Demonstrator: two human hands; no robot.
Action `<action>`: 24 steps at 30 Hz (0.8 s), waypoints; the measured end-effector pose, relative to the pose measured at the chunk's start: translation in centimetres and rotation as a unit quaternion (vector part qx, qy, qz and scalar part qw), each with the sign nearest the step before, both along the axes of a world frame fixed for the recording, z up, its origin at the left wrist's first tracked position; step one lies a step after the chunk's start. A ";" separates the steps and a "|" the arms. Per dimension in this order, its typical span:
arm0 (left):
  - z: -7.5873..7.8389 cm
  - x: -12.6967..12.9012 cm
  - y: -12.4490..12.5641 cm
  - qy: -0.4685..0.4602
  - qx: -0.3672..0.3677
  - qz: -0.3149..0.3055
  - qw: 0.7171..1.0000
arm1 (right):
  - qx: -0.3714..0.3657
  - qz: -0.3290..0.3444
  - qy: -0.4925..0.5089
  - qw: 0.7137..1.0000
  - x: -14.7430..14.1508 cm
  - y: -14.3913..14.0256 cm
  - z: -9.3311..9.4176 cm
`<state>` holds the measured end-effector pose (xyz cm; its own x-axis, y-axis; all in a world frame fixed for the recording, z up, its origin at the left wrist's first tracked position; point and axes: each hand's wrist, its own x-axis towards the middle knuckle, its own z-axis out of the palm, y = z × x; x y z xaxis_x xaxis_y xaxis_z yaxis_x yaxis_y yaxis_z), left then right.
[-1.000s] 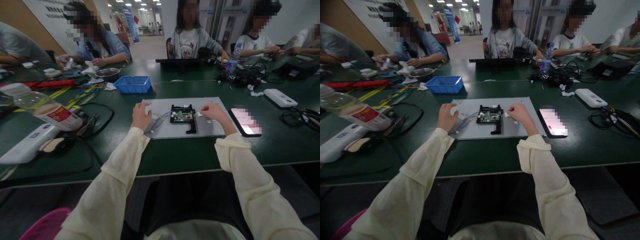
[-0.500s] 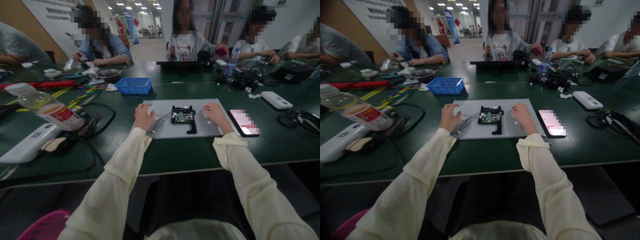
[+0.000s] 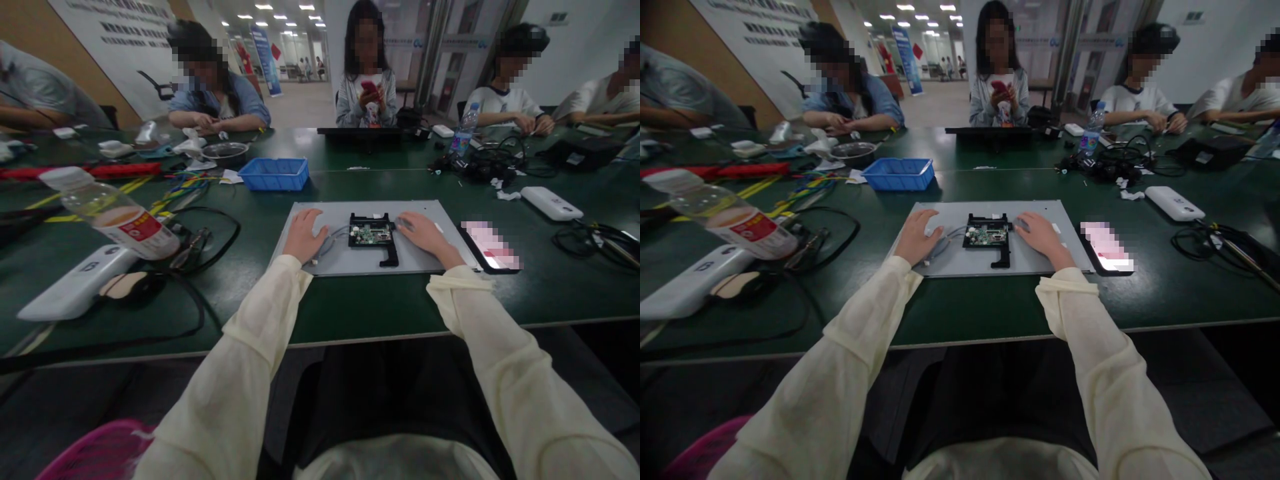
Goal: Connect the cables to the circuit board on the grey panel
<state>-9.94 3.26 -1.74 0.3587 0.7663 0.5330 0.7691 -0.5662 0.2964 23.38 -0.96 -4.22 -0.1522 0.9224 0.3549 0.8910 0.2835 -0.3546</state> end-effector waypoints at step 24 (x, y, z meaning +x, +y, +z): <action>0.8 -0.1 -0.9 0.038 -0.155 -0.118 0.980 | -0.007 -0.003 0.005 1.000 -0.5 0.2 0.3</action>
